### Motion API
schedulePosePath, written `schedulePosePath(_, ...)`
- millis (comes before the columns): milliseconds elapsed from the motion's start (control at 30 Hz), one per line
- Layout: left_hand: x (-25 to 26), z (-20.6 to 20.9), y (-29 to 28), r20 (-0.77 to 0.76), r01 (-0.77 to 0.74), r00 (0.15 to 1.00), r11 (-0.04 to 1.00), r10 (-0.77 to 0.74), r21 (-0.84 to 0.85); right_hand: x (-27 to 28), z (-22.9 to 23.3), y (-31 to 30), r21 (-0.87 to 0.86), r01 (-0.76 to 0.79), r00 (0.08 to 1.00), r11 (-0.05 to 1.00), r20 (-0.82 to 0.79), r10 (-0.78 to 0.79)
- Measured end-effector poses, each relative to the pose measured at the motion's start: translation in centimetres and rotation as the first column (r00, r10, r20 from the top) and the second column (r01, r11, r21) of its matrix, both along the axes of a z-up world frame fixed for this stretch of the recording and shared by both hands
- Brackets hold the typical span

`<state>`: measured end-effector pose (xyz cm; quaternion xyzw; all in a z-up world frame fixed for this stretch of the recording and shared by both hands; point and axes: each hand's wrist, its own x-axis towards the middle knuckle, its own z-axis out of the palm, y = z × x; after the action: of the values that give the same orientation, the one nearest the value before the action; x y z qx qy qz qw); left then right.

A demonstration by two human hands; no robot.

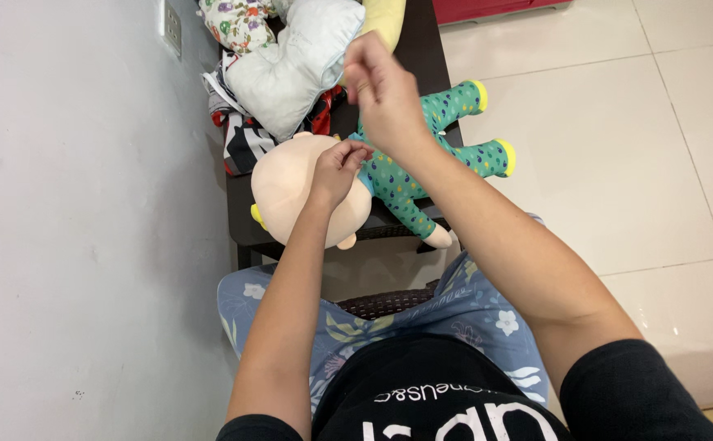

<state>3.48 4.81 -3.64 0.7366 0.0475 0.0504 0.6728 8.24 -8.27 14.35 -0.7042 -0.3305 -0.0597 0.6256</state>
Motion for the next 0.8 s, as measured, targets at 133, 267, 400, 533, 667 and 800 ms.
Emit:
schedulePosePath(133, -0.2, 0.0, 0.1, 0.044, 0.015, 0.999, 0.998, -0.018, 0.063, 0.3, 0.4, -0.2, 0.0, 0.006, 1.0, 1.0, 0.008, -0.006)
schedulePosePath(267, -0.7, 0.7, -0.5, 0.04, -0.011, 0.999, 0.982, 0.004, 0.186, 0.8, 0.4, -0.4, 0.016, 0.006, 1.0, 1.0, 0.004, -0.006)
schedulePosePath(400, -0.8, 1.3, -1.0, 0.028, -0.087, 0.996, 0.984, 0.083, 0.153, 1.2, 0.2, -0.5, 0.021, 0.058, 0.998, 0.998, -0.028, -0.058)
schedulePosePath(533, -1.0, 1.8, -1.4, -0.046, -0.136, 0.989, 0.982, 0.143, 0.133, 1.2, -0.2, -0.7, 0.014, 0.021, 1.0, 1.0, -0.007, -0.021)
schedulePosePath(667, -1.0, 2.3, -1.6, 0.0, -0.141, 0.99, 0.978, 0.143, 0.15, 1.6, -0.9, -1.0, 0.104, -0.01, 1.0, 0.994, 0.005, 0.009)
schedulePosePath(800, -2.0, 3.4, -1.2, 0.032, -0.184, 0.983, 0.943, 0.182, 0.276, 1.8, -2.0, -3.1, 0.217, 0.045, 0.973, 0.975, -0.229, 0.006)
